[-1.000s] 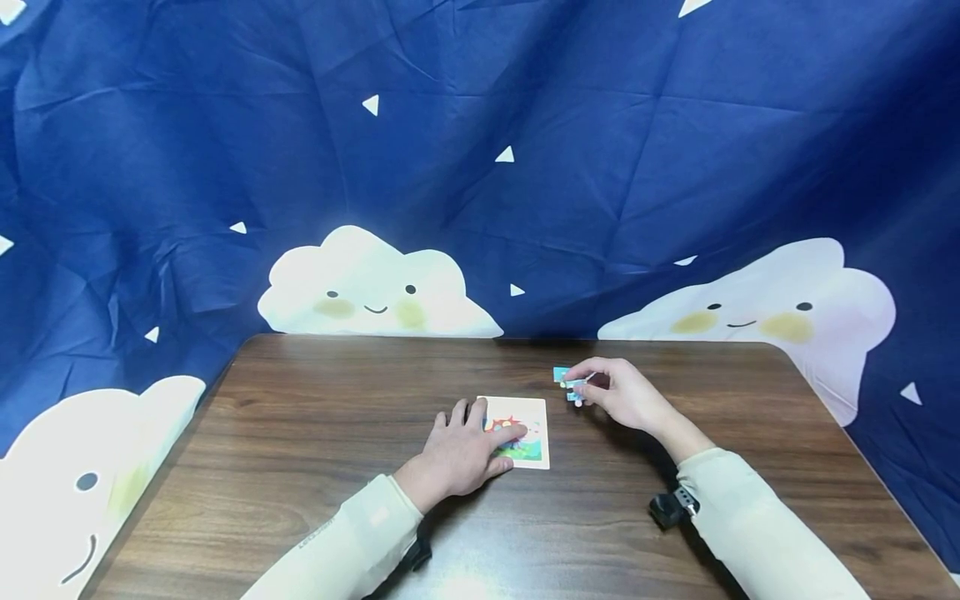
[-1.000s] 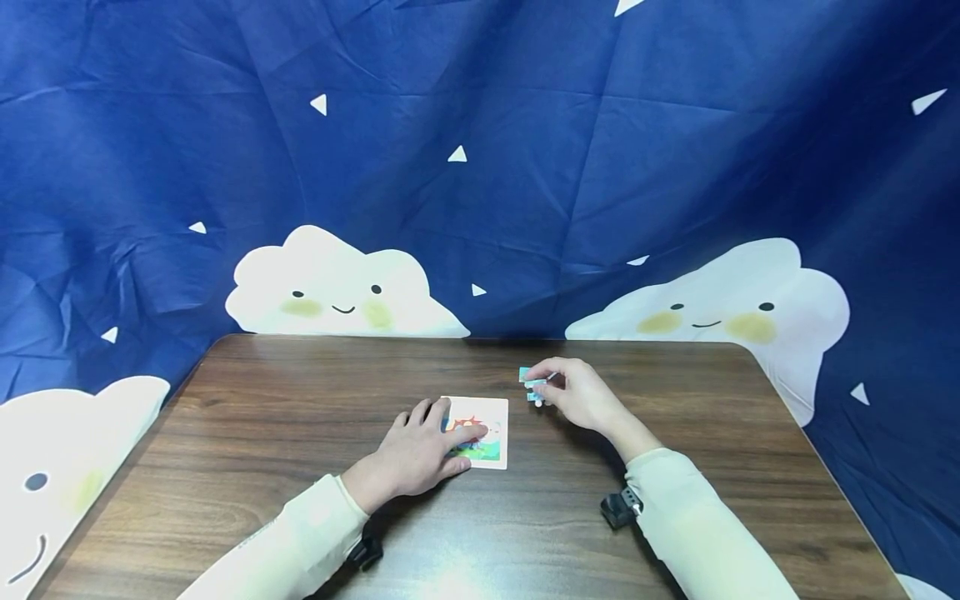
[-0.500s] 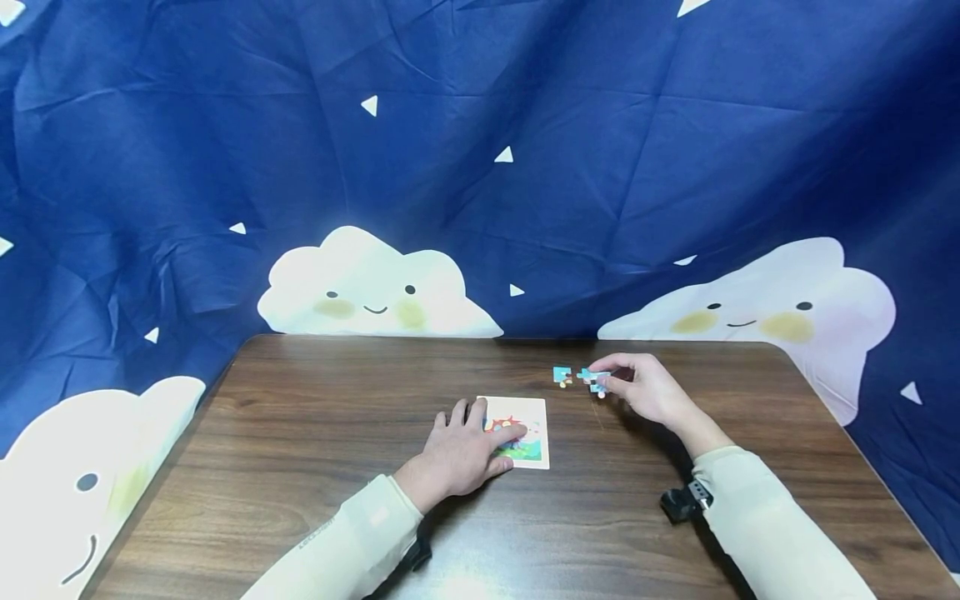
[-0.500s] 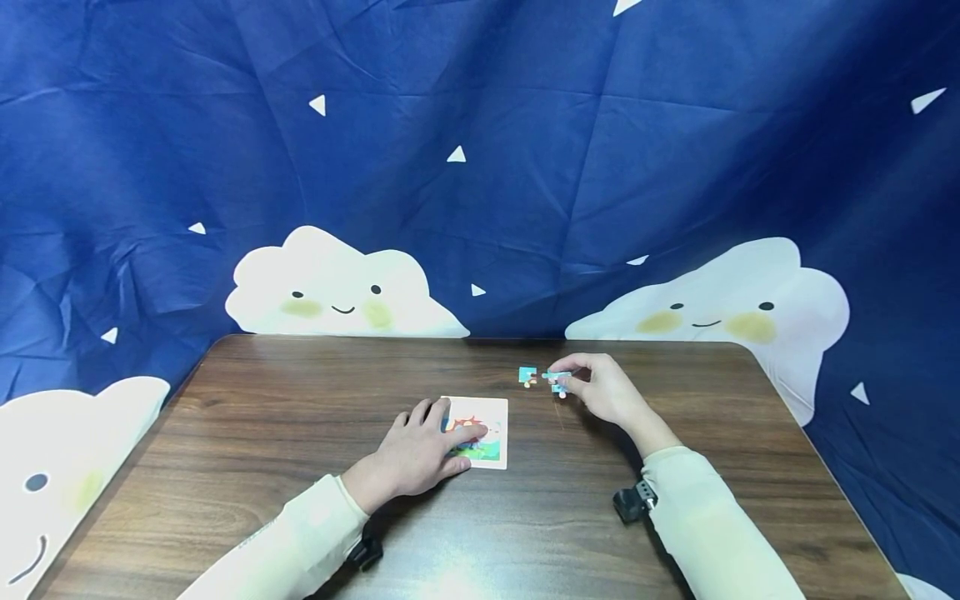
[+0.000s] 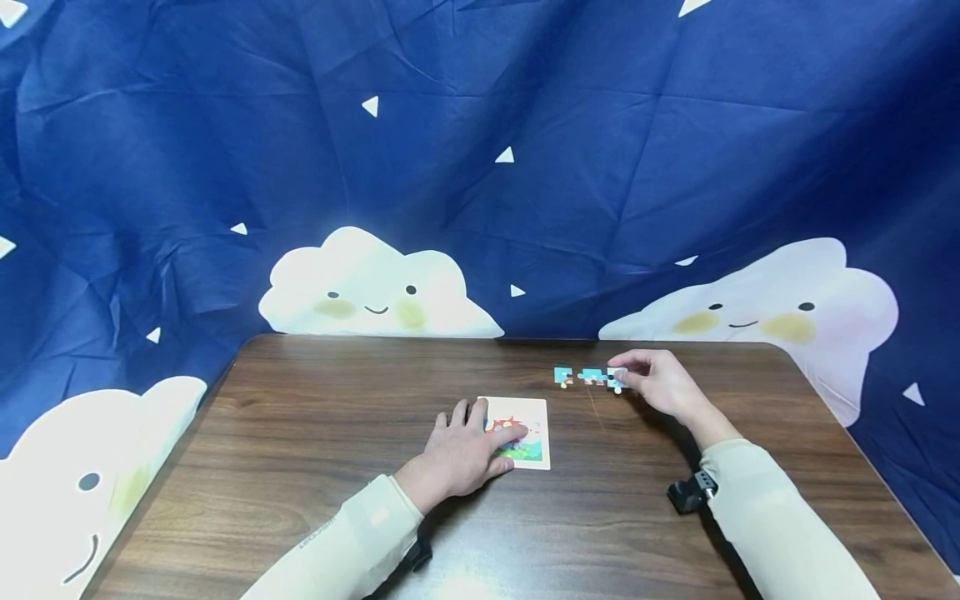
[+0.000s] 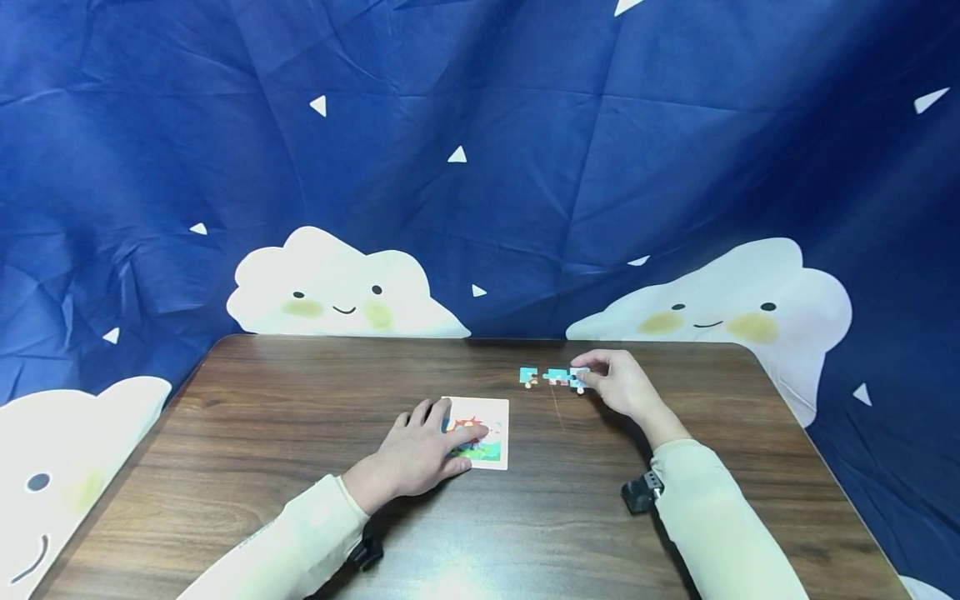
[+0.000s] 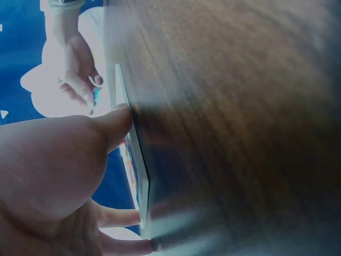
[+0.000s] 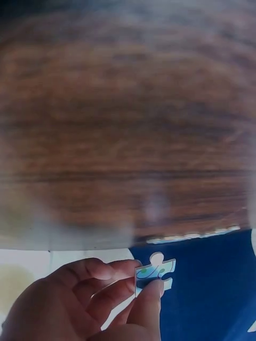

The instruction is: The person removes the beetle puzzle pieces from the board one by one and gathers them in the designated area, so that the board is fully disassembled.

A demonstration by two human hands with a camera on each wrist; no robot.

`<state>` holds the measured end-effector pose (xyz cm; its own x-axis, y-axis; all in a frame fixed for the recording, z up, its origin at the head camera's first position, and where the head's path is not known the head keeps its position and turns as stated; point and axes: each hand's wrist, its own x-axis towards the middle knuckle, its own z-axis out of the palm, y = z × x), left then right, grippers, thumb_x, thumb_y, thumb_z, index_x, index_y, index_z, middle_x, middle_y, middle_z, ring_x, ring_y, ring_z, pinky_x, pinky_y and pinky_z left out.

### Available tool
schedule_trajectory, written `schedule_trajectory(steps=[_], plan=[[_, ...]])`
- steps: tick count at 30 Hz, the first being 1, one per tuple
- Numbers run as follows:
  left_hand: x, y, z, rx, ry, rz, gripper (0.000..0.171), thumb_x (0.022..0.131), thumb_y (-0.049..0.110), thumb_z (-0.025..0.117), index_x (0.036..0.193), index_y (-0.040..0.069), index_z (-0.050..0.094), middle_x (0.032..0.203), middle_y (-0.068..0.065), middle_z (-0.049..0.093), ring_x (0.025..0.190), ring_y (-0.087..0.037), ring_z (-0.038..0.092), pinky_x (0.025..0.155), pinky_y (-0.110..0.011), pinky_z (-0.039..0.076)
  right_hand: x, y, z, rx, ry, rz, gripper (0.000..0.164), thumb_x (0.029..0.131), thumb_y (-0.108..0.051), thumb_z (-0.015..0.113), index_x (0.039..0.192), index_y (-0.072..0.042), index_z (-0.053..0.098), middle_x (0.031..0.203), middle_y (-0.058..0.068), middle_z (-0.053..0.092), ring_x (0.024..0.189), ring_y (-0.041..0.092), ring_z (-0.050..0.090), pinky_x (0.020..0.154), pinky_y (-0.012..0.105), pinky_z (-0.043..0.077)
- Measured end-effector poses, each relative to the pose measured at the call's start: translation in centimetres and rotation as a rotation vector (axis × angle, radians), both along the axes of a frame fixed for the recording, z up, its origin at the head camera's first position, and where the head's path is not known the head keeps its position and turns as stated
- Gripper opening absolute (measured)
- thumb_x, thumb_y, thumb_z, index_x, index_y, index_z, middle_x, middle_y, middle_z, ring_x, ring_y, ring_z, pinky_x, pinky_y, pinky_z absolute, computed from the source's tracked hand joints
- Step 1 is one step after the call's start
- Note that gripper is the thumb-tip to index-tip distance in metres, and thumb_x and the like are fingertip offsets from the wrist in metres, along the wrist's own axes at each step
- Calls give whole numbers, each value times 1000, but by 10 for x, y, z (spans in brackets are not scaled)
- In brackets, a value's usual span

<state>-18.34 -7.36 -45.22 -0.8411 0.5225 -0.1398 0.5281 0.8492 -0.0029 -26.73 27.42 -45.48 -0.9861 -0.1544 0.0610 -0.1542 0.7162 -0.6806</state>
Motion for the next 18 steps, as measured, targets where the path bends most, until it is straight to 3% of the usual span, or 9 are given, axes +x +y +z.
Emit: schedule_trajectory(steps=[10, 18], plan=[[1, 0, 2, -6, -12, 2, 51, 108, 57, 55, 158, 55, 44, 162, -18, 42, 147, -46, 47, 108, -64, 49, -9, 7, -7, 27, -20, -16, 21, 103, -9, 70, 119, 1, 79, 99, 12, 80, 88, 17, 64, 79, 32, 50], [0, 0, 1, -5, -5, 0, 51, 108, 57, 55, 158, 55, 44, 162, -18, 42, 147, -45, 47, 108, -64, 49, -16, 7, -10, 35, -39, -5, 20, 101, -7, 70, 117, 2, 78, 99, 13, 80, 89, 18, 66, 81, 33, 50]])
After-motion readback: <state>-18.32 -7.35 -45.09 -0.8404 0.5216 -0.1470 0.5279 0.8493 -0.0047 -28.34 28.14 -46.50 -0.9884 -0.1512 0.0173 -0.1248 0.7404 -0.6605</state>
